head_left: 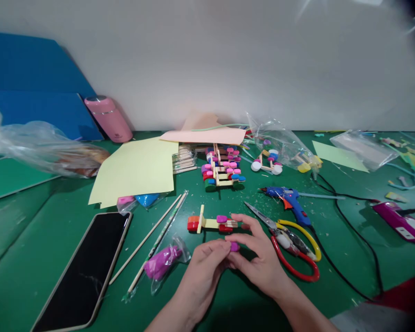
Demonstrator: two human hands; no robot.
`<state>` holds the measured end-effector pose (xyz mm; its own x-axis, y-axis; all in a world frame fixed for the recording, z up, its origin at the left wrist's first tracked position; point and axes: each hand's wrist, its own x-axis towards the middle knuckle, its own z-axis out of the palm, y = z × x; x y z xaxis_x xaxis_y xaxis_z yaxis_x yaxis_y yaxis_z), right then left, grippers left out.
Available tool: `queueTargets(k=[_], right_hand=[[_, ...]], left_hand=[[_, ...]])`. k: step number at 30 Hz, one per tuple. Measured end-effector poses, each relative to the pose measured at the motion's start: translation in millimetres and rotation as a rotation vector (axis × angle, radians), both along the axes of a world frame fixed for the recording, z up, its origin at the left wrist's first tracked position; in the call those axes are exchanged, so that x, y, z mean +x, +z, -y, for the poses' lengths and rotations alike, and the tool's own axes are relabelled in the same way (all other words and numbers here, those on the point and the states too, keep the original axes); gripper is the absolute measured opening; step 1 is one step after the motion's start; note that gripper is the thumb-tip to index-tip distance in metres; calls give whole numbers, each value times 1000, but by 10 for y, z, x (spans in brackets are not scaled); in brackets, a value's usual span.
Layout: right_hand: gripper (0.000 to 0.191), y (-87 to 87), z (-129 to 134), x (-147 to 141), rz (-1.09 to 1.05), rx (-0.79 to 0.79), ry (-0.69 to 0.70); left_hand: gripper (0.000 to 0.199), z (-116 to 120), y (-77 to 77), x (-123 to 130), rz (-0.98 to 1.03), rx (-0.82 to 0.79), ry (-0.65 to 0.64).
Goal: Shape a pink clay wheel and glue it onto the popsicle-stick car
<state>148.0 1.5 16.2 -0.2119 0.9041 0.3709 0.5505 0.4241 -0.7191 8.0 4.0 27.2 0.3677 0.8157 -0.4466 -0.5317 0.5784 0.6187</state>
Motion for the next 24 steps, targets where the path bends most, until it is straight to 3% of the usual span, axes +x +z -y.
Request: queueTargets(k=[7,14,24], right_hand=[[17,2,-1,0,-32,-48,16],[20,-7,2,9,-91,-106,7],[17,2,12,17,-168,-143,-9]], left_hand=[[15,-3,-8,-6,-10,9,-22],[21,-6,7,-11,109,-53,-2],[26,-18,27,-7,18,-4,-29]])
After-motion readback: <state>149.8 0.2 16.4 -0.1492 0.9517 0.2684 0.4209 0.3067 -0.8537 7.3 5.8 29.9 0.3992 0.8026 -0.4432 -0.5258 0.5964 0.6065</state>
